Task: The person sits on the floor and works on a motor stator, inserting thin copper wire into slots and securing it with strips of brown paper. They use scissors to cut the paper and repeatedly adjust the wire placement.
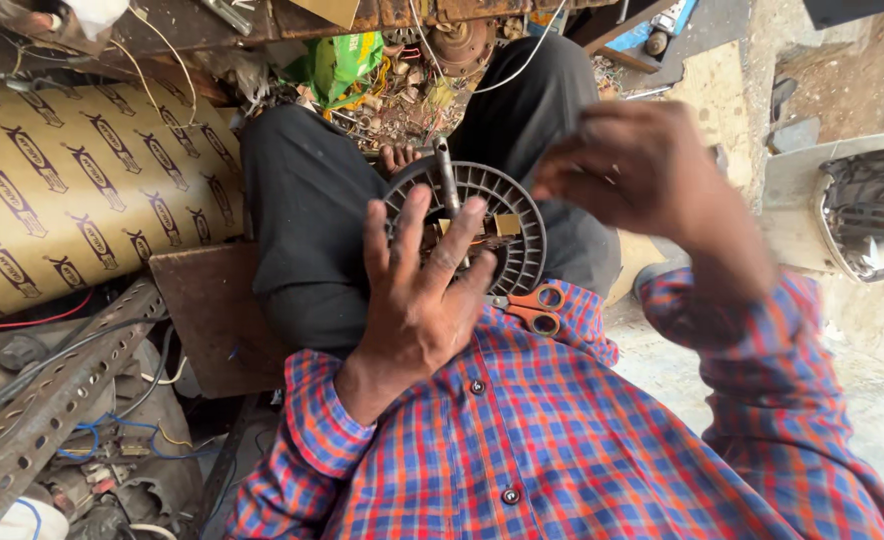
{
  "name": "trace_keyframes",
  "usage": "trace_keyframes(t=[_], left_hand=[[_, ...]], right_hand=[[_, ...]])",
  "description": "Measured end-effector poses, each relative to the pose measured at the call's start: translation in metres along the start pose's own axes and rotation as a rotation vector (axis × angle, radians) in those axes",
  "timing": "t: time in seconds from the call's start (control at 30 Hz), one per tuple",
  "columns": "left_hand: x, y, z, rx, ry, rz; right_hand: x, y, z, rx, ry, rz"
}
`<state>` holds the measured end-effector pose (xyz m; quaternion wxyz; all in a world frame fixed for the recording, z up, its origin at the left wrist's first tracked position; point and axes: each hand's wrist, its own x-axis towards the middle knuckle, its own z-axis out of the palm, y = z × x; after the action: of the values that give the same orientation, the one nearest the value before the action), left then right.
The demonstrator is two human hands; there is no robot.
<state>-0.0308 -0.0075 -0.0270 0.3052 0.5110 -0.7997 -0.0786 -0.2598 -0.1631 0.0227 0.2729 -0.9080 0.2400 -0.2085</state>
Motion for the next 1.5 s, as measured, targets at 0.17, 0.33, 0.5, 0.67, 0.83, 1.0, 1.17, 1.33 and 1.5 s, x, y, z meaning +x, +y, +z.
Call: trace_keyframes(t=[0.17,0.33,0.5,0.67,0.83,1.0,1.17,1.33,1.5], left_hand=[[0.007,-0.01,0.006,-0.095,0.17,0.007],[0.067,-0.056,0.006,-0.535,-0.148,-0.584],[0.082,-0.097,-0.013,-0.644,-0.423,-0.217],[0.035,-0.034,-0.021,-0.457,0.132,0.015],[0.041,-0.022,-0.01,-0.717,0.262,-0.024],[0.081,-0.077,0.003,-0.574,-0.281,-0.357],[0.066,-0.079,-0.013,-0.888,-0.286,-0.244],[0.037,-0.023,-0.019,0.183,0.181,0.331],[0.067,-0.046,-0.007,-0.779,0.156,-0.327]], right_hand=[[0.008,0.05,0.062,0.257,0.066,0.264],[0.009,0.05,0.066,-0.095,0.207,0.11],[0.011,-0.055,0.041,-0.168,-0.229,-0.097],[-0.008,-0.06,0.021,-0.1,-0.201,0.022],[-0.002,0.037,0.07,0.023,0.078,0.131],[0.009,0.021,0.059,-0.229,0.128,0.065],[0.002,-0.066,0.029,-0.164,-0.331,-0.142],[-0.008,-0.012,0.038,-0.4,-0.129,0.186],[0.003,0.063,0.076,0.074,0.164,0.222]])
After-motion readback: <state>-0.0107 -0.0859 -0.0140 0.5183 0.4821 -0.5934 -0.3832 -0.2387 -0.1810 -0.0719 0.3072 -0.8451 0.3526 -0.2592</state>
